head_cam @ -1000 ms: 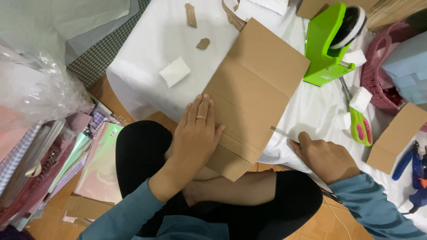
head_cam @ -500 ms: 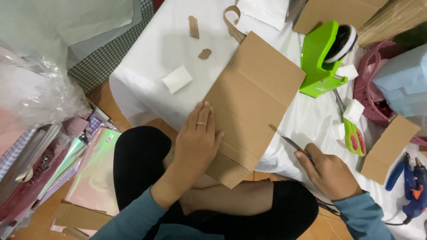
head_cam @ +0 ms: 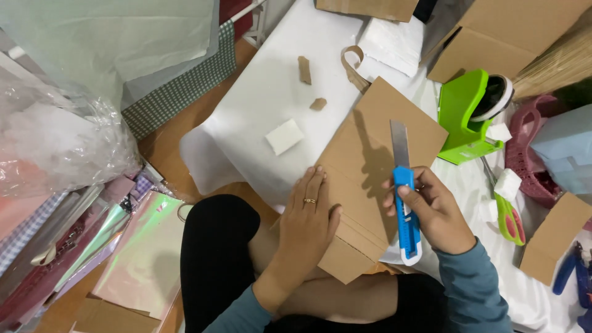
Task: Cutting cardboard with a utility knife and assembling pieces using a hot glue gun.
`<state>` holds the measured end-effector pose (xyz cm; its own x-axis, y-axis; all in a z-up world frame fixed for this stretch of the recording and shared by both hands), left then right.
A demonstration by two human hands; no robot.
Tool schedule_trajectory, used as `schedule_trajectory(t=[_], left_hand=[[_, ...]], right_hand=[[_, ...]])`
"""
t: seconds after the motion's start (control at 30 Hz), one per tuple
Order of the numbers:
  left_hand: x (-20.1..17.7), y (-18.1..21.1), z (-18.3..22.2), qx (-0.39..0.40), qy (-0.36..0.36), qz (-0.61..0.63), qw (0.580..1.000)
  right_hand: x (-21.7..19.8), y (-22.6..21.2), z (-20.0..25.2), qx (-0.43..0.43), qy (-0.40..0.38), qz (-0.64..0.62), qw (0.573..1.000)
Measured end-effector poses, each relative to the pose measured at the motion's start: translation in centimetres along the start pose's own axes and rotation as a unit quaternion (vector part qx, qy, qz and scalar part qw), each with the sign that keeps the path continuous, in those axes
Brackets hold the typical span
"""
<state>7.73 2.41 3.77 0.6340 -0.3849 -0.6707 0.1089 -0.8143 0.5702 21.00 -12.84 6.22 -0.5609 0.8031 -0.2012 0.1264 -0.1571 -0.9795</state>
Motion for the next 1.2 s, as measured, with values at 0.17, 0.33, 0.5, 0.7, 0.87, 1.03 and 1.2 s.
schedule_trajectory(t=[0.17, 0.33, 0.5, 0.7, 0.87, 1.03, 1.2], left_hand=[[-0.7, -0.2, -0.7, -0.007, -0.030, 0.008, 0.999], [-1.3, -0.2, -0.9, -0.002, -0.027, 0.023, 0.999], [-1.5, -0.4, -1.1, -0.011, -0.037, 0.044, 0.998], [-1.7, -0.4, -1.3, -0.011, -0.029, 0.055, 0.998], [-1.8, -0.5, -1.4, -0.017, -0.034, 0.064, 0.997], [-1.8, -0.5, -1.4, -0.015, -0.029, 0.059, 0.998], [-1.6, -0.6, -1.3, -0.020, -0.040, 0.072, 0.996]], right_hand=[[2.0, 2.0, -0.3, 0.078, -0.014, -0.155, 0.985], [4.3, 2.2, 0.2, 0.096, -0.050, -0.283, 0.953], [4.4, 2.4, 0.6, 0.087, -0.020, -0.239, 0.967], [5.5, 1.8, 0.9, 0.066, -0.056, -0.210, 0.974], [6.0, 1.2, 0.9, 0.062, -0.100, -0.107, 0.987], [6.2, 0.2, -0.5, 0.054, -0.129, 0.175, 0.975], [5.8, -0.5, -2.2, -0.026, -0.160, 0.412, 0.896]])
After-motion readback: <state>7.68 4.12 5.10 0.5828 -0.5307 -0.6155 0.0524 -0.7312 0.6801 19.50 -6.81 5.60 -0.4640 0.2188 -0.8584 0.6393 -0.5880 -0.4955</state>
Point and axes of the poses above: each hand's wrist, its own z-axis away from the middle knuckle, its own x-axis out of the palm, y = z × x, the point moved 10 cm from there along -z, towards the middle knuckle, and after that the axes turned 8 degrees about -x, right-handed, at the moved point
